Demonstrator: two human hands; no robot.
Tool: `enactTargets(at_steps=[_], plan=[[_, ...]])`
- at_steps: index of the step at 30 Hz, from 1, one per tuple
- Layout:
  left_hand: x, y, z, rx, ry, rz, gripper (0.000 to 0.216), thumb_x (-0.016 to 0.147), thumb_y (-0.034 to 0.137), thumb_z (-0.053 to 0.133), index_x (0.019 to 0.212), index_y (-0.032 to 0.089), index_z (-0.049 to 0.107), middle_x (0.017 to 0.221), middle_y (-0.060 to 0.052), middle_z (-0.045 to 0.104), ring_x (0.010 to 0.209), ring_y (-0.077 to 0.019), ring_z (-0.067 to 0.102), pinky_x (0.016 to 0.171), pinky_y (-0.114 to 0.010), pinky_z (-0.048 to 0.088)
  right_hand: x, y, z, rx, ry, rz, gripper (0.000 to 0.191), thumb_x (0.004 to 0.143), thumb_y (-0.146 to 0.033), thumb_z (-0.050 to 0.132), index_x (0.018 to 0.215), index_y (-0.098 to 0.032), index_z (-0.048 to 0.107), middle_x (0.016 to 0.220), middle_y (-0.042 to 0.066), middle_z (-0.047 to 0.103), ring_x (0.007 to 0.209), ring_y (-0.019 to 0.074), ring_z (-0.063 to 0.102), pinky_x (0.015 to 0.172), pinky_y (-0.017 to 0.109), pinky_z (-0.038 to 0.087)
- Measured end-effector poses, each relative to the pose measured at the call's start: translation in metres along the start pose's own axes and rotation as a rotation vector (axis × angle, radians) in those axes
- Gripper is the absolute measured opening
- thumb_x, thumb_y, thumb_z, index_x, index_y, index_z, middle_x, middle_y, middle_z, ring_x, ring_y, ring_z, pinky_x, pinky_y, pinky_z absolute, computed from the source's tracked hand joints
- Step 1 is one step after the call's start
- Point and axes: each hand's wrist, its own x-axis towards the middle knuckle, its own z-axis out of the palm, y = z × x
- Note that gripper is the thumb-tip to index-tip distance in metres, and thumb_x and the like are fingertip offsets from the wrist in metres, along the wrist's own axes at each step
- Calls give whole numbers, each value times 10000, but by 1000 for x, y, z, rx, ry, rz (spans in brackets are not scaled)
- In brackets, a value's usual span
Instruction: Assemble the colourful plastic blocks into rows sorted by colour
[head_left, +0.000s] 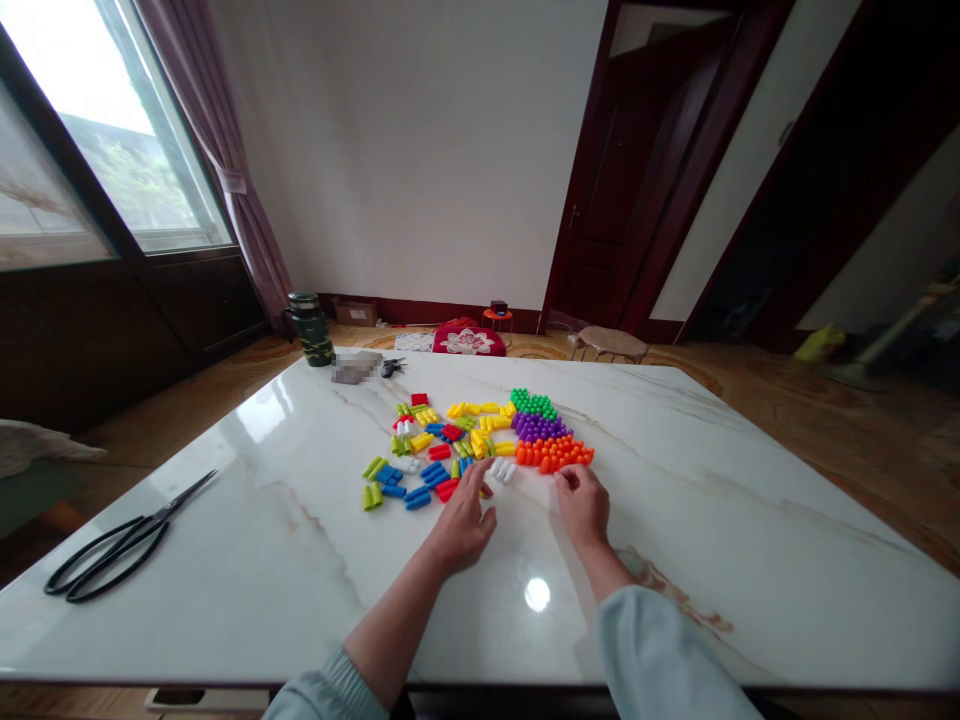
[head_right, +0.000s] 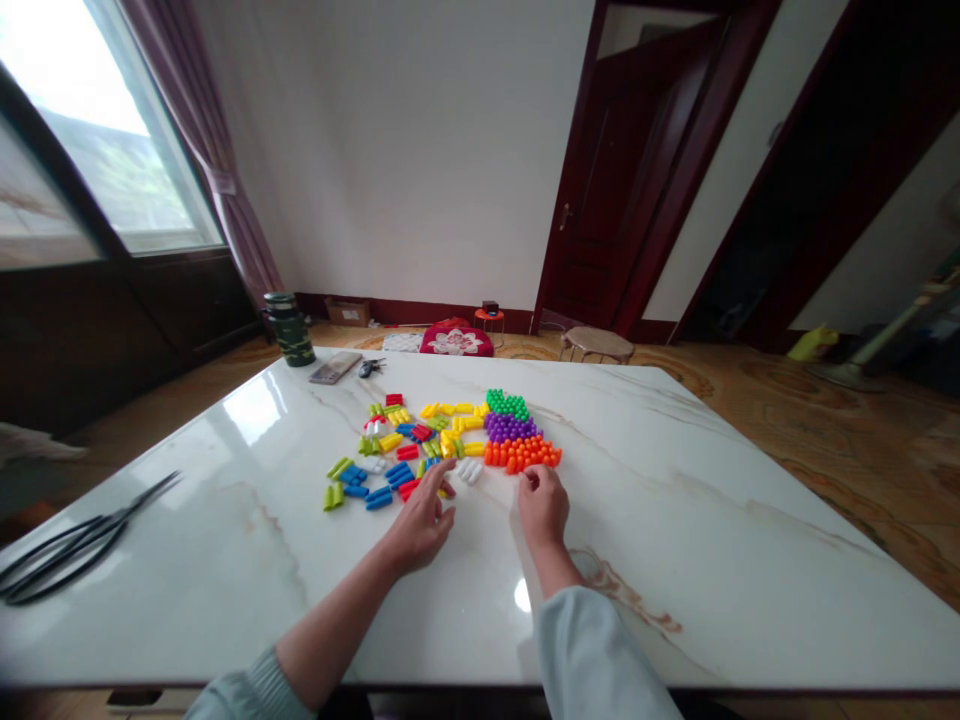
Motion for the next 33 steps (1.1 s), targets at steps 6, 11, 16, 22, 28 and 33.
enactTargets(at_steps=[6, 11, 16, 22, 28, 33], plan=[[1, 3, -1, -9, 21, 31, 745, 738, 17, 488, 1420, 248, 297, 1311, -98, 447, 937, -154, 552, 845, -344, 521, -12, -32, 3, -35, -412, -230, 192, 848, -300, 488, 727, -203, 600, 775, 28, 651, 669, 146, 588, 654, 253, 420], [0, 6, -3, 32, -15, 103, 739, 706, 5, 499, 1388, 258, 364, 1374, -102, 420, 1038, -193, 546, 888, -373, 523, -21, -50, 7, -217, -469, -328, 146, 891, -258, 458, 863, -221, 597, 913, 24, 672, 770, 149, 611, 653, 251, 392], [-3, 12, -4, 153, -24, 176, 633, 747, 33, 507, 1337, 260, 468, 1356, -100, 480, 1214, -251, 495, 1013, -446, 458, -25, -49, 13, -362, -441, -403, 172, 932, -237, 394, 932, -209, 563, 946, 48, 662, 824, 165, 627, 702, 266, 392], [2, 9, -7, 135, 132, 150, 468, 777, 35, 487, 1183, 235, 608, 1179, -79, 624, 1107, -216, 574, 969, -407, 485, -26, -51, 15, -415, -447, -411, 163, 936, -227, 401, 966, -209, 560, 964, 53, 661, 812, 163, 626, 687, 265, 379], [40, -10, -45, 308, 131, -42, 318, 779, 28, 487, 943, 191, 706, 942, -43, 727, 909, -175, 655, 885, -319, 510, -25, -54, 14, -416, -452, -390, 128, 930, -221, 430, 959, -212, 555, 963, 44, 656, 822, 163, 629, 682, 264, 371], [70, -29, -78, 630, -10, -226, 361, 754, 40, 535, 1019, 204, 717, 1069, -72, 695, 1046, -229, 603, 919, -354, 475, -26, -53, 14, -416, -434, -404, 122, 931, -208, 433, 944, -210, 554, 931, 37, 654, 796, 152, 624, 668, 254, 358]])
